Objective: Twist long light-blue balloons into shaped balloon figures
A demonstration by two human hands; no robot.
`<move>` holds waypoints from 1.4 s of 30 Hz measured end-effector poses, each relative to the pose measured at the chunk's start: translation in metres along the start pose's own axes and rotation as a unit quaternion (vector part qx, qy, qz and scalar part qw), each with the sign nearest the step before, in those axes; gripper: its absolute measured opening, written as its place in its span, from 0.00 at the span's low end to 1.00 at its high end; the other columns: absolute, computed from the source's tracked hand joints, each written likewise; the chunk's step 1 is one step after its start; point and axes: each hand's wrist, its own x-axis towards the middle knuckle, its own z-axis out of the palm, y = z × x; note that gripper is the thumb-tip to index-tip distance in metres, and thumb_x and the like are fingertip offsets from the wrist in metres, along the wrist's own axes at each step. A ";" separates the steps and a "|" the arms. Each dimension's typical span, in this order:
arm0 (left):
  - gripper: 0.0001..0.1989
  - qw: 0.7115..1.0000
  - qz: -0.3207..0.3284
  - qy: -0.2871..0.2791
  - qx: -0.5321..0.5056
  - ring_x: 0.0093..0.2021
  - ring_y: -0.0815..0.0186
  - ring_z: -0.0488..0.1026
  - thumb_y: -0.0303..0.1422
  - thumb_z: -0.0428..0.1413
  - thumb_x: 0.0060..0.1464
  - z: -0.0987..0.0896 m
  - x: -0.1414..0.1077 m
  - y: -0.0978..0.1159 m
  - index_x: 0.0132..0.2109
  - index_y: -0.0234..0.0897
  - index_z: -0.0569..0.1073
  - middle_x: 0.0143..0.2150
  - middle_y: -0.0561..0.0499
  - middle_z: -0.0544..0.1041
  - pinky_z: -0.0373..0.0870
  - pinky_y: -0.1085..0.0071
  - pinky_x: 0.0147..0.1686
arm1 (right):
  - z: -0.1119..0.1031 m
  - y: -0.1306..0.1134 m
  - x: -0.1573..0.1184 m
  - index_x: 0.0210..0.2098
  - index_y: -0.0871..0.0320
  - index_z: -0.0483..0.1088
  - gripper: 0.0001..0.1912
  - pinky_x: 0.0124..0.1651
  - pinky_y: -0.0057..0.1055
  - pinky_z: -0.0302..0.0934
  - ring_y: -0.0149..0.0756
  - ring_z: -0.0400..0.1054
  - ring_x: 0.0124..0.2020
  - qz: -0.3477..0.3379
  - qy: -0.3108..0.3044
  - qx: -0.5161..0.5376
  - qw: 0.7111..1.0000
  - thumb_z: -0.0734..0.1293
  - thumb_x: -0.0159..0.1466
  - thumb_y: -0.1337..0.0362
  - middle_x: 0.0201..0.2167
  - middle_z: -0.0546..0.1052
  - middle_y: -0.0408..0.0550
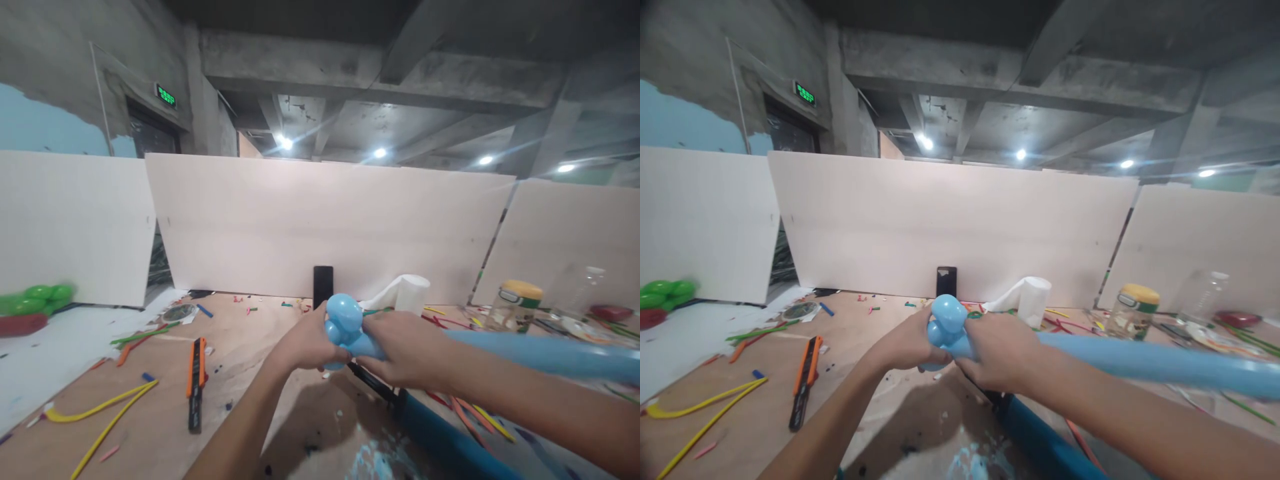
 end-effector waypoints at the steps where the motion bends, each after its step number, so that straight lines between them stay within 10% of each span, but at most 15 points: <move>1: 0.35 1.000 -0.020 -0.015 -0.005 0.28 0.63 0.74 0.29 0.62 0.34 0.000 0.001 0.000 0.54 0.40 0.63 0.39 0.48 0.74 0.71 0.71 0.21 | 0.000 -0.002 0.001 0.36 0.57 0.66 0.12 0.29 0.34 0.53 0.45 0.69 0.33 -0.029 0.021 -0.048 0.998 0.62 0.59 0.54 0.32 0.75 0.52; 6: 0.34 0.991 -0.096 -0.079 -0.053 0.25 0.61 0.76 0.29 0.58 0.39 -0.002 0.002 0.000 0.56 0.39 0.58 0.35 0.48 0.75 0.69 0.73 0.16 | 0.003 -0.006 0.007 0.36 0.58 0.64 0.08 0.34 0.35 0.53 0.40 0.65 0.31 -0.119 0.106 -0.220 0.962 0.63 0.56 0.72 0.29 0.72 0.49; 11: 0.36 0.989 -0.090 -0.094 -0.069 0.26 0.60 0.76 0.28 0.59 0.38 -0.004 0.001 0.001 0.57 0.41 0.57 0.35 0.48 0.75 0.69 0.74 0.15 | 0.001 -0.007 0.002 0.38 0.58 0.65 0.13 0.44 0.43 0.53 0.46 0.63 0.37 -0.165 0.117 -0.181 0.962 0.60 0.61 0.55 0.34 0.71 0.52; 15: 0.35 0.987 -0.092 -0.095 -0.096 0.24 0.63 0.75 0.28 0.59 0.39 -0.004 0.001 0.000 0.56 0.39 0.57 0.35 0.48 0.75 0.67 0.76 0.14 | 0.002 -0.008 -0.002 0.39 0.59 0.67 0.11 0.51 0.50 0.50 0.51 0.62 0.44 -0.132 0.117 -0.205 0.963 0.62 0.58 0.60 0.40 0.72 0.57; 27: 0.33 0.982 -0.070 -0.104 -0.140 0.32 0.61 0.76 0.39 0.62 0.44 -0.007 0.003 -0.009 0.56 0.40 0.61 0.45 0.43 0.74 0.70 0.73 0.20 | -0.008 -0.004 0.008 0.43 0.57 0.62 0.18 0.39 0.36 0.57 0.42 0.68 0.39 -0.124 0.048 -0.084 0.988 0.64 0.52 0.70 0.41 0.73 0.51; 35: 0.27 0.981 0.023 -0.004 -0.195 0.56 0.55 0.65 0.42 0.57 0.51 0.004 0.005 -0.004 0.55 0.36 0.64 0.56 0.42 0.68 0.63 0.59 0.53 | -0.012 0.001 0.011 0.41 0.56 0.60 0.19 0.32 0.33 0.52 0.37 0.68 0.28 -0.084 0.076 -0.110 0.987 0.62 0.50 0.72 0.42 0.74 0.48; 42: 0.45 0.982 0.050 -0.005 -0.184 0.52 0.55 0.66 0.32 0.67 0.34 0.004 -0.001 0.006 0.58 0.39 0.55 0.55 0.44 0.65 0.68 0.59 0.46 | -0.019 0.001 0.009 0.39 0.57 0.60 0.16 0.30 0.32 0.50 0.32 0.66 0.24 -0.071 0.117 -0.145 0.980 0.62 0.50 0.73 0.48 0.72 0.48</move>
